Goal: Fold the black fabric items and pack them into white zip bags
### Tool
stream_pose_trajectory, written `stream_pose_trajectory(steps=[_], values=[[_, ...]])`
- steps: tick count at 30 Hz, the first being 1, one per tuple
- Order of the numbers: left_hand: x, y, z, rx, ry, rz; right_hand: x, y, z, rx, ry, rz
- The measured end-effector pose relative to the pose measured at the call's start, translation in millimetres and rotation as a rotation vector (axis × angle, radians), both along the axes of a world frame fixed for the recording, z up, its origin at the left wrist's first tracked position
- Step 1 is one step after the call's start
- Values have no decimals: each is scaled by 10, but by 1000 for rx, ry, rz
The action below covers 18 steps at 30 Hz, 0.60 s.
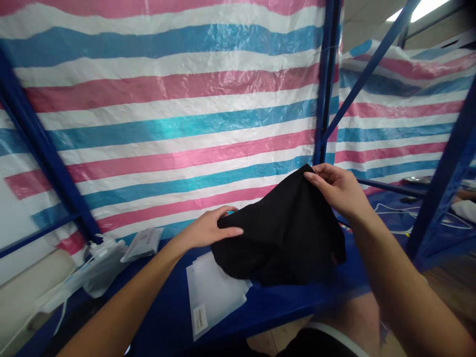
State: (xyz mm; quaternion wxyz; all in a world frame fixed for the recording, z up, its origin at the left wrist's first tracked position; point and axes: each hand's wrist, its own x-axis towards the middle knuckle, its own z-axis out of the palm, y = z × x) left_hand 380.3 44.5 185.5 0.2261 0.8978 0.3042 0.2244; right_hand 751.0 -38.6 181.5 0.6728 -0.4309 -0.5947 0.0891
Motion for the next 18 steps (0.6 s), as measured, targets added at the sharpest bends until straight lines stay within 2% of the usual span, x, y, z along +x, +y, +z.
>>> stream_pose_trajectory(steps=[2,5,11,13,16,18], values=[[10,-37,-12,28,63,-18,24,-42,16,3,-36,2],[13,-70,5,46,2,-5,73,-113,36,31,-118,-77],[82,-45,60,91,-328,121,108,-245,94,51,-292,-453],[117,-8,70,100,-363,133,121,-245,119,71,-336,-570],[170,128,51,52,-316,89,208,-111,133,60,-400,-678],[212,289,-10,31,-251,82,296,120,83,16,-462,-727]])
